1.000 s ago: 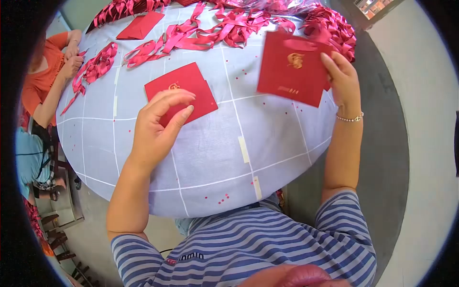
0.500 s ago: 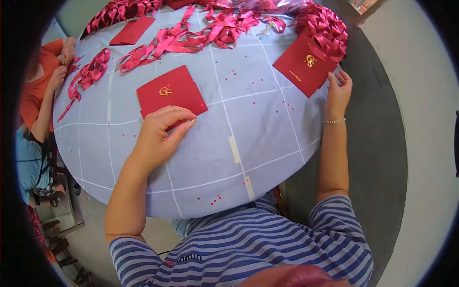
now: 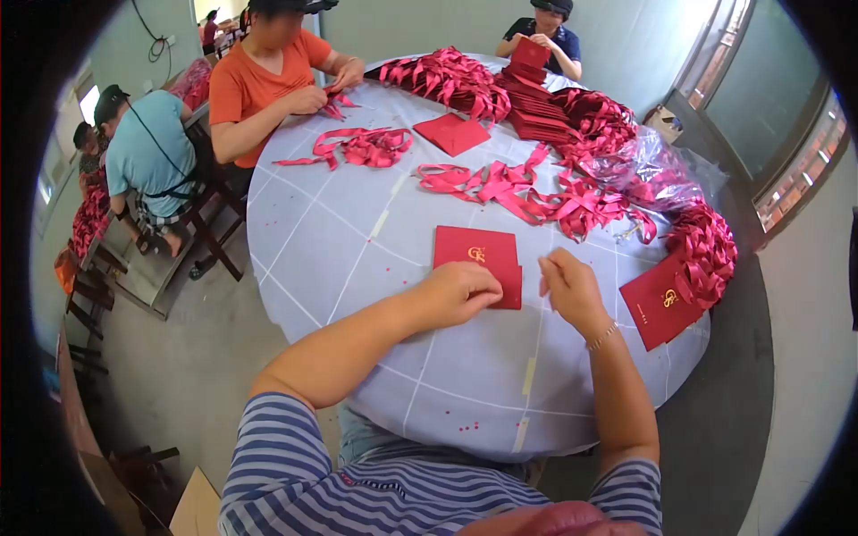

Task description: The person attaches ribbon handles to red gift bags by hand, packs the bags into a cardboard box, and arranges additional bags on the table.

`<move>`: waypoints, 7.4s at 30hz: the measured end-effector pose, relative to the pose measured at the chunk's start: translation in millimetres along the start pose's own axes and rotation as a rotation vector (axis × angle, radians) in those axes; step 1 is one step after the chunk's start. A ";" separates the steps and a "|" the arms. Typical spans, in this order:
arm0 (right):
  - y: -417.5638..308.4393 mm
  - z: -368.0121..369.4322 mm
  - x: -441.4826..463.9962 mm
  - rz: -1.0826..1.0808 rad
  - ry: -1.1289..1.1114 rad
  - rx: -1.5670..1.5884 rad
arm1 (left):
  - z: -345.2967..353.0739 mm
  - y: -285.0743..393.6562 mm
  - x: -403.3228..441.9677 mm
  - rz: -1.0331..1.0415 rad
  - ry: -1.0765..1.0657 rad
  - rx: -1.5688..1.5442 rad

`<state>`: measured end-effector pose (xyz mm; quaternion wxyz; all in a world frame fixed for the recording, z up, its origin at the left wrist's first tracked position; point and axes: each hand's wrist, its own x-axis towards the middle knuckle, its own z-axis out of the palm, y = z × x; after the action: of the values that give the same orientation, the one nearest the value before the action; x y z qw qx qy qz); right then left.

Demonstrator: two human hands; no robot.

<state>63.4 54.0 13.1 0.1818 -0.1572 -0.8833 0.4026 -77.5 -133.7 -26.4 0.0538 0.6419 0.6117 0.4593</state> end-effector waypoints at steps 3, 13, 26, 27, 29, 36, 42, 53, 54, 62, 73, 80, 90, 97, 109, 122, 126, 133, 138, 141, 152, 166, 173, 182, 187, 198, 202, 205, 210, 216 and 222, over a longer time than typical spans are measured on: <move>5.6 22.4 15.4 0.056 -0.100 0.053 | -3.3 -6.7 2.1 0.025 0.133 0.091; 38.9 43.4 8.5 0.178 -0.101 0.230 | -21.7 -42.5 -4.9 -0.368 0.284 0.372; 40.9 55.6 4.6 0.140 0.000 0.195 | -33.2 -57.3 6.0 -0.359 -0.026 0.325; 40.7 56.3 3.6 0.150 0.014 0.189 | -33.4 -52.3 7.2 -0.384 0.017 0.287; 38.7 55.5 3.6 0.075 0.047 0.125 | -30.7 -42.9 9.0 -0.378 0.043 0.235; 45.2 47.1 34.1 0.107 0.292 0.092 | -36.1 -29.0 6.1 -0.442 0.159 0.136; 53.9 55.1 141.1 -0.257 0.192 -0.260 | -33.7 -41.4 -2.1 -0.387 0.078 0.121; 48.4 126.1 237.6 0.029 0.137 -0.640 | -35.0 -48.6 -3.4 -0.445 -0.038 0.114; 68.6 126.2 243.2 0.030 0.137 -0.639 | -35.9 -48.8 -3.3 -0.420 -0.042 0.144; 53.8 33.5 194.9 0.224 0.143 0.446 | -42.2 -57.3 -4.9 -0.395 -0.103 0.025; 60.1 -70.3 134.8 -0.047 0.650 0.638 | -42.8 -46.4 -3.3 -0.539 -0.105 -0.115; 26.2 -80.6 129.9 -0.431 0.811 0.077 | -46.0 -39.4 -3.4 -0.646 -0.081 -0.327; -8.6 65.1 72.0 -0.371 -0.195 -0.040 | -40.3 -43.6 -6.4 -0.468 -0.013 -0.047; 6.8 66.2 65.4 -0.346 -0.230 0.015 | -46.8 -42.4 -2.7 -0.456 -0.066 0.013; 4.3 58.3 62.4 -0.354 -0.054 0.089 | -52.4 -45.6 -4.5 -0.757 -0.086 -0.312; 3.5 80.2 53.5 -0.364 -0.165 -0.063 | -52.9 -46.5 -5.0 -0.743 0.003 -0.234; 0.2 85.8 51.9 -0.362 -0.145 -0.076 | -50.1 -46.8 -5.3 -0.732 0.010 -0.214; -5.4 91.2 47.8 -0.250 -0.171 -0.167 | -44.6 -45.3 -5.9 -0.691 0.053 -0.171; -2.5 92.9 48.0 -0.222 -0.128 -0.162 | -44.8 -42.8 -5.0 -0.716 0.061 -0.177; -6.9 95.8 45.4 -0.295 -0.212 -0.161 | -42.9 -47.3 -7.3 -0.679 0.111 -0.167; -10.0 99.9 46.6 -0.260 -0.142 -0.167 | -39.5 -45.6 -7.8 -0.629 0.137 -0.097; -16.8 111.8 38.3 -0.412 -0.027 -0.436 | -32.6 -43.0 -5.5 -0.428 0.201 0.177; -11.8 109.4 45.0 -0.270 -0.044 -0.085 | -35.3 -40.0 -1.8 -0.590 0.213 0.007; -14.5 108.9 46.5 -0.281 -0.010 -0.245 | -28.3 -47.5 -5.2 -0.587 0.257 -0.038; -20.0 110.4 43.8 -0.326 0.026 -0.339 | -33.0 -40.0 -0.4 -0.252 0.220 0.248; -10.9 59.5 62.5 -0.423 -0.190 -0.029 | -41.0 -36.3 -1.8 -0.297 0.072 0.029; -12.3 60.2 62.4 -0.472 -0.112 -0.051 | -43.4 -35.4 -1.6 -0.157 0.106 0.081; -10.1 58.0 63.3 -0.519 -0.179 -0.105 | -44.6 -28.3 2.2 -0.152 0.123 0.074; -11.9 54.9 63.5 -0.412 -0.239 -0.041 | -37.7 -25.0 1.6 -0.330 0.209 0.101; -4.8 48.4 69.4 -0.197 -0.423 0.115 | -35.7 -20.6 4.2 -0.033 0.087 0.250; 1.4 44.2 79.1 -0.106 -0.601 0.060 | -31.2 -11.5 5.9 0.207 -0.026 0.422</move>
<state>-26.1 59.5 0.5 -0.0623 0.0204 -0.8922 0.4469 -107.5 -141.3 -12.7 -0.1210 0.7040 0.6243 0.3162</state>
